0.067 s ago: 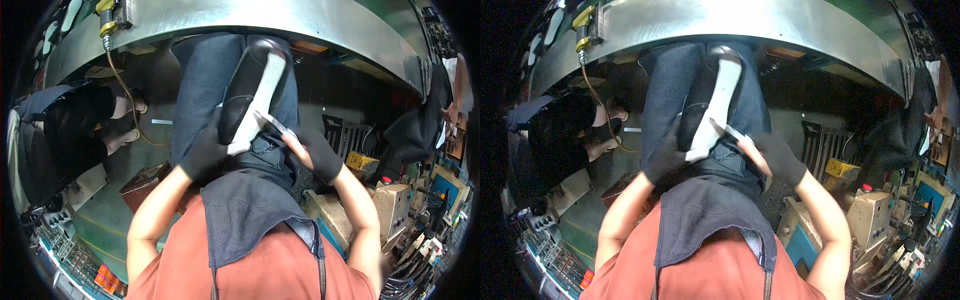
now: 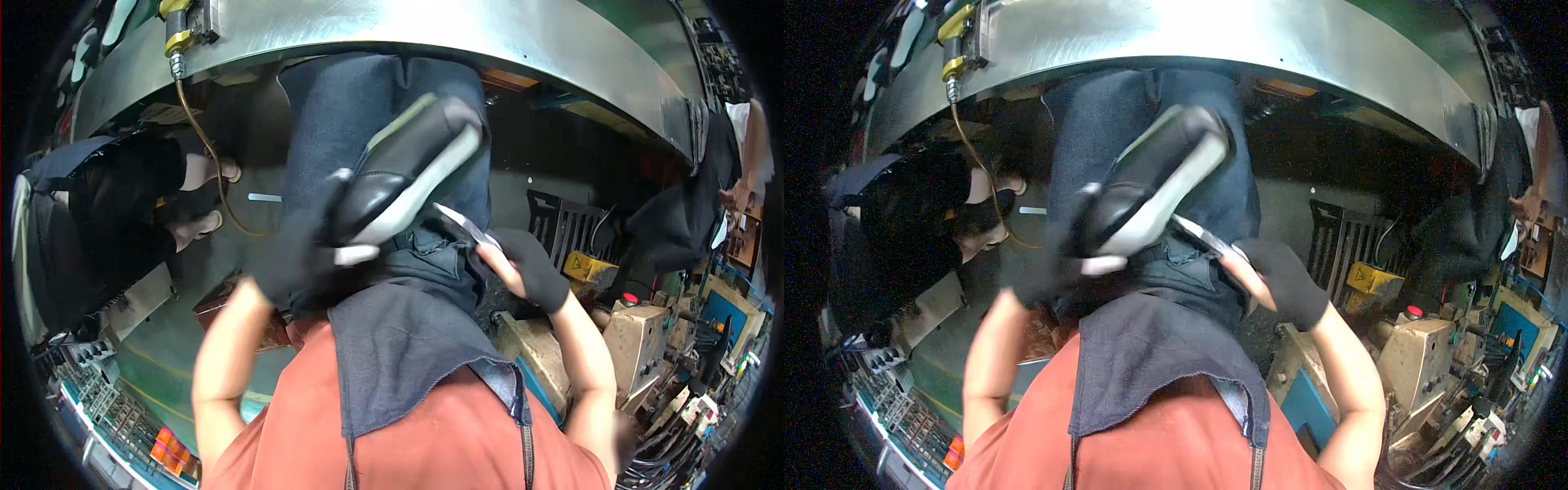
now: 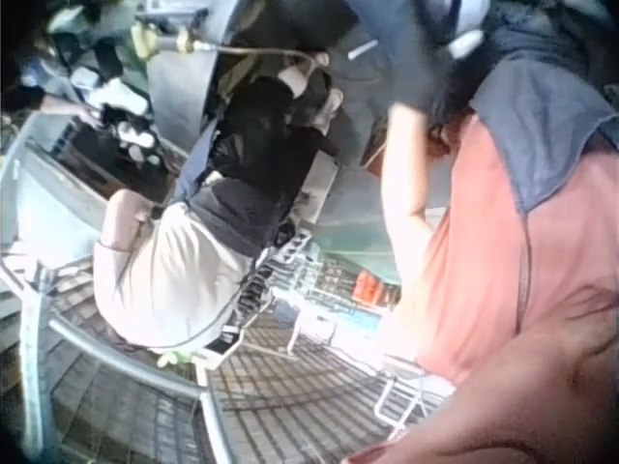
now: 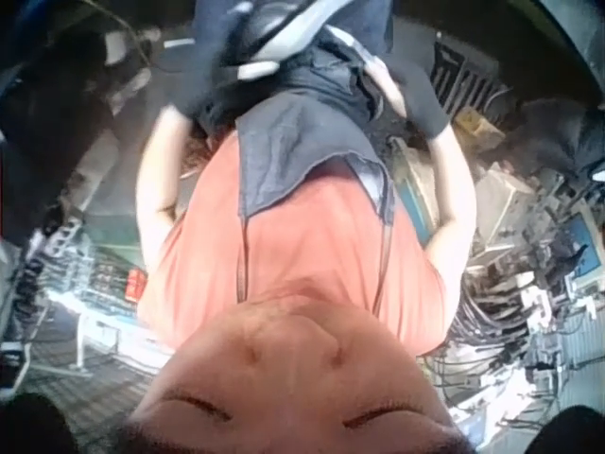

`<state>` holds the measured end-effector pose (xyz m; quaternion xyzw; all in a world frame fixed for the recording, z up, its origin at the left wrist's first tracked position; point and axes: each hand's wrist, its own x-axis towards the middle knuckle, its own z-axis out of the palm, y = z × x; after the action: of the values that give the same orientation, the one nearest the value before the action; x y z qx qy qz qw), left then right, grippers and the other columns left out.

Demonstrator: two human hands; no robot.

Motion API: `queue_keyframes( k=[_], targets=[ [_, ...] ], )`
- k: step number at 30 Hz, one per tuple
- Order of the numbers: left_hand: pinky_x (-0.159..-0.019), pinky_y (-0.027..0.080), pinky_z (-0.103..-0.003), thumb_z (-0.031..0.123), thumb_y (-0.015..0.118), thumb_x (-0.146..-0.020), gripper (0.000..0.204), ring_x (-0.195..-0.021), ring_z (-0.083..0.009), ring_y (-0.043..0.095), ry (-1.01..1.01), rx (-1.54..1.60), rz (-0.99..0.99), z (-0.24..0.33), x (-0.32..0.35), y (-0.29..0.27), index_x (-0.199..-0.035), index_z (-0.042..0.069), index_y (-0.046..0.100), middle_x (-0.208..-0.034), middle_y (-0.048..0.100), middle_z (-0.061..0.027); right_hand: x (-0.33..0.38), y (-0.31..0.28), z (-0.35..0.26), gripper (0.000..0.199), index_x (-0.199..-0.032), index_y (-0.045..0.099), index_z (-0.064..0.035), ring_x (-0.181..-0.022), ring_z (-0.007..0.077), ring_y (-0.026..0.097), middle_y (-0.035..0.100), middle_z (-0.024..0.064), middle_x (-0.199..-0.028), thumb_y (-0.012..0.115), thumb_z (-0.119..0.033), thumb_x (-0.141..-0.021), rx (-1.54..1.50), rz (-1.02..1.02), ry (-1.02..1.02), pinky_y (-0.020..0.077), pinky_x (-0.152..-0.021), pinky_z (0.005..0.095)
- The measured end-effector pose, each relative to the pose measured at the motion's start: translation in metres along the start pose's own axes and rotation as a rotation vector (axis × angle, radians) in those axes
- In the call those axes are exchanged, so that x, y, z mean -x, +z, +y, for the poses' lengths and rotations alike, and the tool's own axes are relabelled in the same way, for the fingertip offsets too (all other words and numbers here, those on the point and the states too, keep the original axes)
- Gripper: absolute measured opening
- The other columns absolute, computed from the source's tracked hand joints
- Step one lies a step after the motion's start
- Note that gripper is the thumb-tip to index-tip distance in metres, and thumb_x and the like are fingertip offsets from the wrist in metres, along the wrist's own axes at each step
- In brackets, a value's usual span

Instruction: Using pliers to trim or adjust the upper material of a shoe on a last before placing it on a conveyor belt.

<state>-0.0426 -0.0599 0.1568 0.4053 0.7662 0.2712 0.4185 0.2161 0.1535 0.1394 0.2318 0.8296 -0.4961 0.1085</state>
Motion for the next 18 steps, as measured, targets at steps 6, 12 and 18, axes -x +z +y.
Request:
queue_keyframes(
  k=[6,12,18],
  targets=[
    [-0.096,0.05,-0.035,0.025,0.088,-0.066,0.083,-0.103,-0.0241,0.064,0.356,0.006,0.661,0.0,-0.019,-0.064,-0.137,0.002,0.051,-0.115,0.065,-0.0137,0.018,-0.013,-0.02,0.031,-0.08,0.057,-0.0008,-0.062,0.0245,0.054,0.055,0.0122,-0.068,0.057,-0.026,-0.097,-0.147,-0.005,0.057,0.0415,-0.059,0.0362],
    [-0.108,0.04,-0.04,0.03,0.074,-0.086,0.093,-0.13,-0.0338,0.05,0.28,0.256,0.454,-0.041,-0.08,0.109,-0.151,-0.005,0.018,-0.142,0.046,-0.0275,-0.006,-0.009,-0.009,0.032,-0.084,0.055,0.0004,-0.062,0.0201,0.047,0.051,0.0089,-0.069,0.054,-0.027,-0.099,-0.122,0.143,-0.109,0.0398,-0.06,0.0329],
    [-0.115,0.031,-0.038,0.026,0.071,-0.088,0.086,-0.139,-0.0301,0.039,0.253,0.242,0.329,-0.027,-0.046,0.112,-0.15,-0.007,0.021,-0.151,0.036,-0.0238,-0.064,-0.028,-0.049,0.04,-0.085,0.067,-0.0011,-0.067,0.0313,0.063,0.063,0.0172,-0.074,0.053,-0.036,-0.097,0.472,-0.233,-0.142,0.049,-0.063,0.042]
  ],
)
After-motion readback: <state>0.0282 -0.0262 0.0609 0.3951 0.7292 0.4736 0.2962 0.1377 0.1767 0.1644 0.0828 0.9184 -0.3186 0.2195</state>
